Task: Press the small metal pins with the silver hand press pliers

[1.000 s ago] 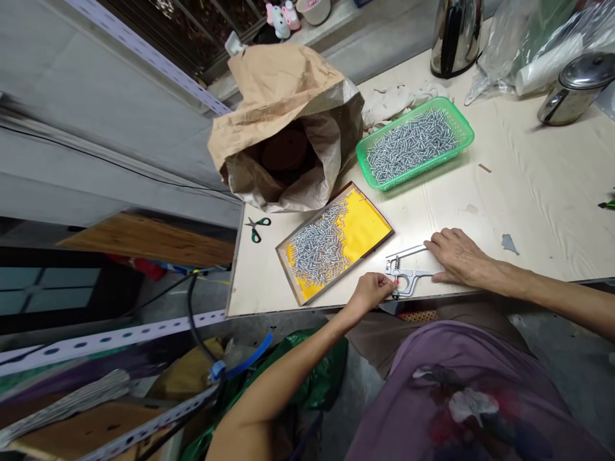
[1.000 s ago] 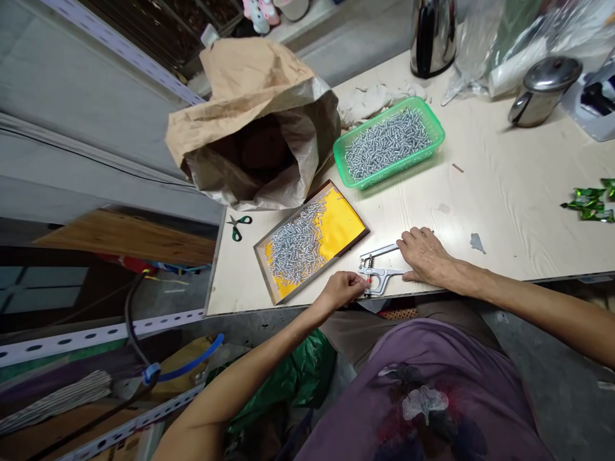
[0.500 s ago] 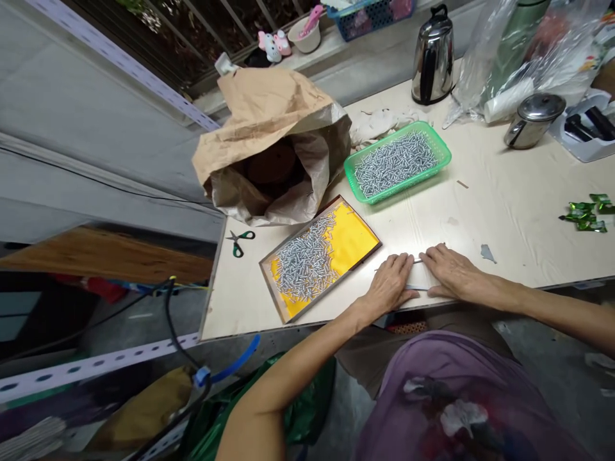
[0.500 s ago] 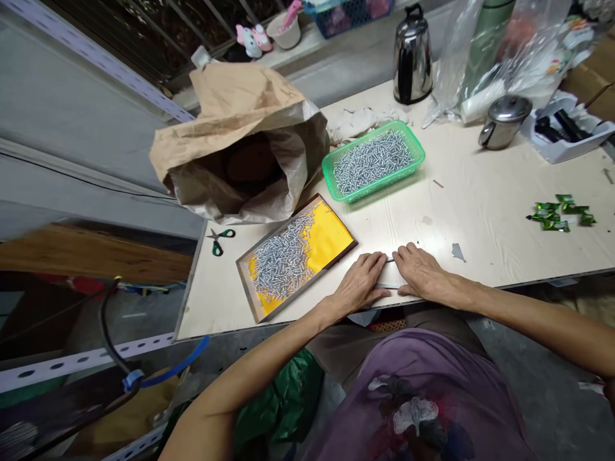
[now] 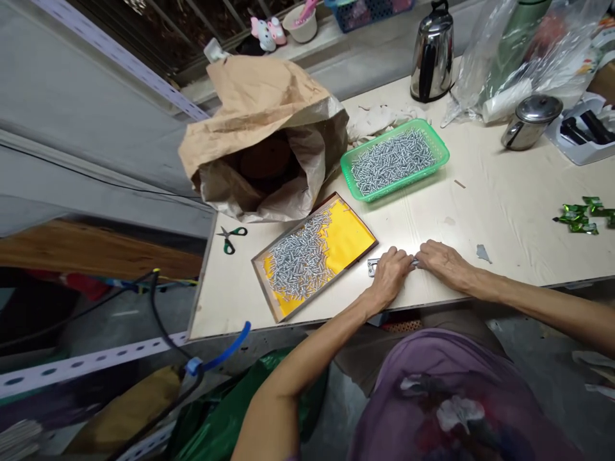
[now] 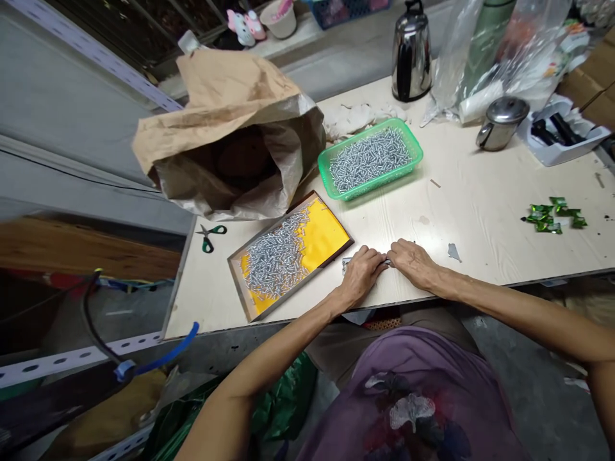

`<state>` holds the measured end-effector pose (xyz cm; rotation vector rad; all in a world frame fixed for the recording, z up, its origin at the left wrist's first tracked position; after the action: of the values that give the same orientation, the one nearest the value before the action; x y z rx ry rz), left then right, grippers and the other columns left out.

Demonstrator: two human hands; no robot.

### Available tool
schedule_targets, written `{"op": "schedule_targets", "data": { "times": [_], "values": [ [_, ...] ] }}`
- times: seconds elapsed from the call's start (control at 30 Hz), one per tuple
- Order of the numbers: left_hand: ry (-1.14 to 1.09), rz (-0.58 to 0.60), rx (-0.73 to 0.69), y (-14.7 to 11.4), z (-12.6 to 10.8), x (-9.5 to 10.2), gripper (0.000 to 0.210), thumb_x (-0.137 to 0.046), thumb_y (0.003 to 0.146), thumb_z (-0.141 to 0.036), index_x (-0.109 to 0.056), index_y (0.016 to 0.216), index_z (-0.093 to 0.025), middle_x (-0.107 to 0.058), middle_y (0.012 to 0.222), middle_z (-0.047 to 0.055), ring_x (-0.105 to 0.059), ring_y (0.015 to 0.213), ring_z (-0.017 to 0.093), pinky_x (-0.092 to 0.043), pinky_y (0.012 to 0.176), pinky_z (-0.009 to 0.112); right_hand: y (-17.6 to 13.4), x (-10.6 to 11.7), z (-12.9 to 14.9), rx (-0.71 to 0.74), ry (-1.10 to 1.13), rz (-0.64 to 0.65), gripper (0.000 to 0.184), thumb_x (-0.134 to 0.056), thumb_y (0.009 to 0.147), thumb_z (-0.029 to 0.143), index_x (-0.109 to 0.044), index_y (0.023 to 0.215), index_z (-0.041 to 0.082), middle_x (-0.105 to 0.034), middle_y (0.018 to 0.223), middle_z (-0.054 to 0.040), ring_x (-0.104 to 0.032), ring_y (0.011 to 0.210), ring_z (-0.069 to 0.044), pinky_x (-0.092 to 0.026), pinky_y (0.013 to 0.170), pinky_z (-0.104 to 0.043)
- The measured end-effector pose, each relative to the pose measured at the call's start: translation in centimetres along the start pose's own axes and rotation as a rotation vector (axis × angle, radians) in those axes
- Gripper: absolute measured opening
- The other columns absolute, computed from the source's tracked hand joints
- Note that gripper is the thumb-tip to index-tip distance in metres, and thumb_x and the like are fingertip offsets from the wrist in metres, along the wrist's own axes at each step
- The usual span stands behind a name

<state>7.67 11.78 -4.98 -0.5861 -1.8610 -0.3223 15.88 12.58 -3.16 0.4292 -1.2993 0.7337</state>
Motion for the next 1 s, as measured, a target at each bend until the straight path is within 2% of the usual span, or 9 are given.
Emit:
{"op": "schedule_targets", "data": {
  "times": [0.07, 0.2, 0.33, 0.47, 0.57, 0.67, 0.77, 0.87, 1.0],
  "values": [
    [0.001, -0.065, -0.025, -0.5, -0.2, -0.2, 0.021, -0.051, 0.095, -0.028, -0.059, 0.111, -0.017, -0.064, 0.110, 0.011, -0.057, 0.103, 0.024, -0.051, 0.088, 0.040, -0.1, 0.6, -0.5, 0.015, -0.005, -0.016, 0.017, -0.060, 0.089, 0.023, -0.065, 0.099, 0.011, -0.063, 0.092, -0.0124, -0.052, 0.086, -0.023, -0.040, 0.073, -0.032],
    [-0.029, -0.275, -0.057, -2.8, -1.4, -1.0, 0.035, -0.043, 0.097, -0.022, -0.047, 0.131, -0.017, -0.049, 0.142, 0.018, -0.043, 0.135, 0.029, -0.044, 0.106, 0.051, 0.2, 1.2, -1.7, 0.125, 0.011, -0.004, 0.051, -0.070, 0.081, 0.044, -0.061, 0.117, 0.010, -0.063, 0.103, -0.0157, -0.054, 0.087, -0.026, -0.042, 0.074, -0.035],
    [-0.069, -0.343, -0.084, -4.7, -3.5, -2.7, 0.037, -0.035, 0.098, -0.018, -0.049, 0.133, -0.017, -0.050, 0.143, 0.017, -0.039, 0.140, 0.028, -0.041, 0.111, 0.050, 2.1, 1.3, -3.7, 0.101, -0.015, -0.009, 0.022, -0.052, 0.093, 0.030, -0.067, 0.102, 0.015, -0.066, 0.094, -0.0117, -0.056, 0.085, -0.024, -0.039, 0.072, -0.033],
    [-0.129, -0.318, -0.071, -4.6, -4.4, -3.3, 0.035, -0.036, 0.099, -0.024, -0.054, 0.129, -0.017, -0.063, 0.128, 0.015, -0.052, 0.130, 0.025, -0.040, 0.112, 0.052, 4.7, 2.0, -4.1, -0.003, -0.051, -0.020, 0.017, -0.053, 0.092, 0.021, -0.069, 0.090, 0.015, -0.066, 0.090, -0.0112, -0.056, 0.087, -0.024, -0.037, 0.073, -0.033],
    [-0.160, -0.332, -0.062, -4.3, -4.6, -2.8, 0.035, -0.037, 0.099, -0.025, -0.056, 0.126, -0.014, -0.064, 0.124, 0.017, -0.054, 0.127, 0.026, -0.040, 0.111, 0.052, 5.9, 2.6, -1.4, 0.016, -0.116, -0.019, 0.016, -0.055, 0.090, 0.016, -0.070, 0.095, 0.016, -0.067, 0.095, -0.0120, -0.054, 0.090, -0.025, -0.036, 0.073, -0.034],
    [-0.163, -0.400, -0.170, -5.4, -5.8, -1.5, 0.032, -0.038, 0.098, -0.021, -0.062, 0.118, -0.011, -0.070, 0.110, 0.015, -0.062, 0.115, 0.022, -0.049, 0.103, 0.041, 6.1, 1.6, 4.9, 0.318, -0.063, 0.014, 0.012, -0.062, 0.087, 0.020, -0.072, 0.093, 0.023, -0.065, 0.108, -0.0095, -0.051, 0.099, -0.024, -0.035, 0.074, -0.034],
    [-0.090, -0.481, -0.371, -8.6, -7.0, 0.4, 0.027, -0.044, 0.096, -0.019, -0.066, 0.111, -0.018, -0.073, 0.092, 0.006, -0.067, 0.098, 0.016, -0.054, 0.093, 0.031, 6.1, -0.8, 9.4, 0.544, -0.066, 0.054, 0.013, -0.063, 0.087, 0.020, -0.071, 0.077, 0.021, -0.065, 0.098, -0.0082, -0.049, 0.100, -0.024, -0.034, 0.072, -0.034],
    [0.052, -0.695, -0.322, -11.7, -4.3, 4.3, 0.022, -0.049, 0.095, -0.023, -0.069, 0.104, -0.021, -0.072, 0.083, 0.003, -0.065, 0.084, 0.014, -0.055, 0.084, 0.029, 6.6, -2.6, 10.8, 0.610, -0.069, 0.016, 0.015, -0.062, 0.086, 0.015, -0.068, 0.072, 0.018, -0.065, 0.090, -0.0083, -0.050, 0.097, -0.023, -0.035, 0.071, -0.034],
    [0.238, -0.737, 0.269, -11.9, 6.2, 9.9, 0.021, -0.051, 0.094, -0.021, -0.072, 0.090, -0.018, -0.069, 0.081, 0.007, -0.059, 0.078, 0.017, -0.050, 0.074, 0.030, 6.9, -0.9, 10.4, 0.606, 0.165, -0.154, 0.013, -0.055, 0.089, 0.014, -0.065, 0.080, 0.017, -0.065, 0.085, -0.0069, -0.053, 0.084, -0.019, -0.040, 0.069, -0.032]
  ]
}}
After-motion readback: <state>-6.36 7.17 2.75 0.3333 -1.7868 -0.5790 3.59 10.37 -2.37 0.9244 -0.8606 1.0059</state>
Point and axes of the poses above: each hand's wrist, its own y-axis towards the middle knuckle, its own x-axis out of the back of the hand, z = x × y, the point moved 8 cm from there along y, towards the middle knuckle
